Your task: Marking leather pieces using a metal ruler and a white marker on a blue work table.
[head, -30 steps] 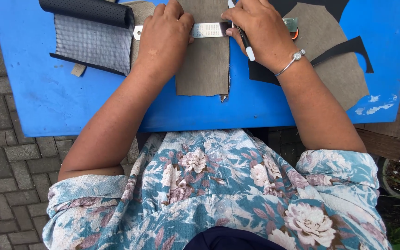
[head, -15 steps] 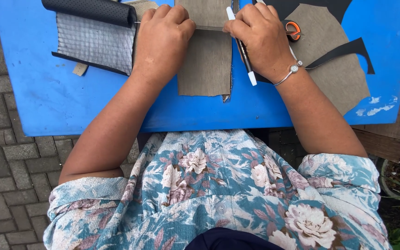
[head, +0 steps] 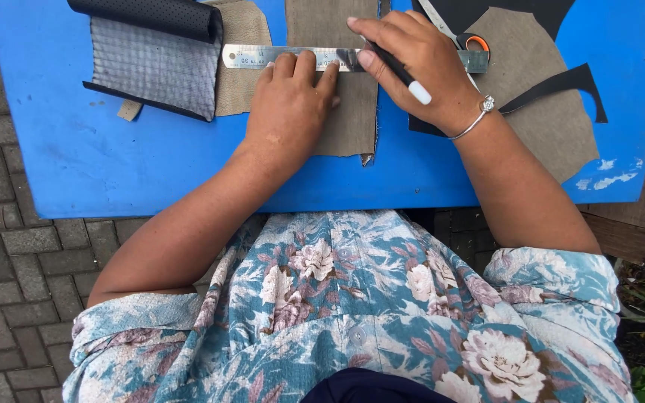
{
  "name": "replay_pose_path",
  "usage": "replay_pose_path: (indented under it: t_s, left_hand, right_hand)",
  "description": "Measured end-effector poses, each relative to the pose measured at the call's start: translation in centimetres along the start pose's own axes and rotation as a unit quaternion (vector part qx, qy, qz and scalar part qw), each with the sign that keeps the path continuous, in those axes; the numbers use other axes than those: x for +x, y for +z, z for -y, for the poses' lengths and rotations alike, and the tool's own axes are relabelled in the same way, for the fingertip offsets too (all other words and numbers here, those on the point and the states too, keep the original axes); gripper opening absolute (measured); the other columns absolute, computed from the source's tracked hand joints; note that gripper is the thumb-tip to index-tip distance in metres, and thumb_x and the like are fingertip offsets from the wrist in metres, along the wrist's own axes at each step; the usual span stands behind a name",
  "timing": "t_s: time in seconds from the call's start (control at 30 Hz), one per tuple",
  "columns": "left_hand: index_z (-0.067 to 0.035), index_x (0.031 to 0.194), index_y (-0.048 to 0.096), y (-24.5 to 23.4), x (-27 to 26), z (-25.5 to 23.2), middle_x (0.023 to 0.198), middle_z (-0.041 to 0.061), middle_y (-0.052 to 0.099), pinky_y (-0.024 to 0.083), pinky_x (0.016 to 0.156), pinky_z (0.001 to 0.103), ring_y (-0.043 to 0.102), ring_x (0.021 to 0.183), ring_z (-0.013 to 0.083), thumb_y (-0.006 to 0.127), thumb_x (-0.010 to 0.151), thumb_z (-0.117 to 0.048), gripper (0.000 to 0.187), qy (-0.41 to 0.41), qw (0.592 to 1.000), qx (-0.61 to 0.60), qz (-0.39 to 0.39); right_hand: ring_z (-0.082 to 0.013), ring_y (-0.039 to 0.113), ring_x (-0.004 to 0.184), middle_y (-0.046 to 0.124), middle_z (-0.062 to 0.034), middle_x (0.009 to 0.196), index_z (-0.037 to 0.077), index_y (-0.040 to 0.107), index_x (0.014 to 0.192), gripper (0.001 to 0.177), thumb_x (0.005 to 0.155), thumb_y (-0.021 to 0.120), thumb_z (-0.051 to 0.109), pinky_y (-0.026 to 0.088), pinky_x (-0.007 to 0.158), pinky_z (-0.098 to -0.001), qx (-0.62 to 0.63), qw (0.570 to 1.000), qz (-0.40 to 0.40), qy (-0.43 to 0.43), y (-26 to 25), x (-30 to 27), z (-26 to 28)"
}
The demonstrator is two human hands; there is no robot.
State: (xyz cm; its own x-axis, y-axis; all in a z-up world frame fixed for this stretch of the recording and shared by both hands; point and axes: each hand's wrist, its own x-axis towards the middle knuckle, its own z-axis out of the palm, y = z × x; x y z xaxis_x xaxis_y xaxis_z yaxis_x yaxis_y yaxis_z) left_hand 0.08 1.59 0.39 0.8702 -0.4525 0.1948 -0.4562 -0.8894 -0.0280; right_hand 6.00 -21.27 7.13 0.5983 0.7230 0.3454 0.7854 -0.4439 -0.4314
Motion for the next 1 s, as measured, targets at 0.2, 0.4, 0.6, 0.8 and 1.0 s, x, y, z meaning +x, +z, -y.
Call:
replay_pose_path:
  t_s: [0.2, 0.4, 0.6, 0.8, 1.0]
  left_hand:
    - [-0.013, 0.157, 0.052, -0.6, -0.6, -1.2, 0.143, 0.019, 0.051, 0.047, 0.112, 0.058, 0.051, 0.13, 0.0382, 0.062, 0.108, -0.061, 0.068, -0.03, 0.998, -0.029, 0.036]
    - [-0.014, 0.157, 0.051, -0.7, -0.9, -1.2, 0.144, 0.018, 0.054, 0.047, 0.112, 0.055, 0.051, 0.133, 0.0353, 0.064, 0.105, -0.064, 0.074, -0.03, 0.999, -0.006, 0.022]
    - [-0.012, 0.157, 0.05, -0.9, -0.8, -0.9, 0.144, 0.015, 0.053, 0.05, 0.11, 0.053, 0.054, 0.129, 0.033, 0.067, 0.105, -0.063, 0.075, -0.029, 0.999, -0.016, 0.013]
    - [-0.017, 0.158, 0.052, -0.5, -0.7, -0.6, 0.143, 0.016, 0.053, 0.051, 0.109, 0.055, 0.053, 0.128, 0.0352, 0.055, 0.111, -0.061, 0.065, -0.018, 0.999, -0.018, 0.04]
    - [-0.016, 0.151, 0.058, -0.8, -0.3, -0.2, 0.13, 0.011, 0.056, 0.055, 0.097, 0.047, 0.056, 0.114, 0.0319, 0.063, 0.109, -0.057, 0.059, -0.009, 1.0, -0.011, 0.018]
  right_hand:
    - [-0.0351, 0.071, 0.111, 0.072, -0.0203, 0.118, -0.003, 0.072, 0.122, 0.02, 0.113, 0.059, 0.008, 0.063, 0.087, -0.0376, 0.193, 0.976, -0.072, 0.073, 3.6, 4.2, -1.2]
    - [-0.021, 0.066, 0.084, 0.069, -0.0127, 0.091, -0.004, 0.071, 0.099, 0.006, 0.104, 0.067, -0.004, 0.056, 0.075, -0.0306, 0.182, 0.981, -0.061, 0.012, 6.4, 6.5, -1.7]
    - [-0.025, 0.069, 0.085, 0.073, -0.0128, 0.092, -0.002, 0.075, 0.099, 0.003, 0.1, 0.074, 0.001, 0.055, 0.074, -0.0355, 0.11, 0.991, -0.081, -0.002, 7.0, 5.8, -2.6]
    - [-0.0262, 0.067, 0.087, 0.072, -0.0113, 0.092, 0.0, 0.077, 0.096, 0.011, 0.105, 0.075, 0.006, 0.051, 0.074, -0.0393, 0.027, 0.997, -0.063, 0.019, 4.7, 2.7, -4.5]
    - [-0.0215, 0.066, 0.075, 0.071, -0.0121, 0.086, -0.005, 0.076, 0.098, 0.01, 0.106, 0.071, -0.003, 0.052, 0.064, -0.0315, 0.055, 0.995, -0.06, 0.055, 2.4, -0.2, -4.8]
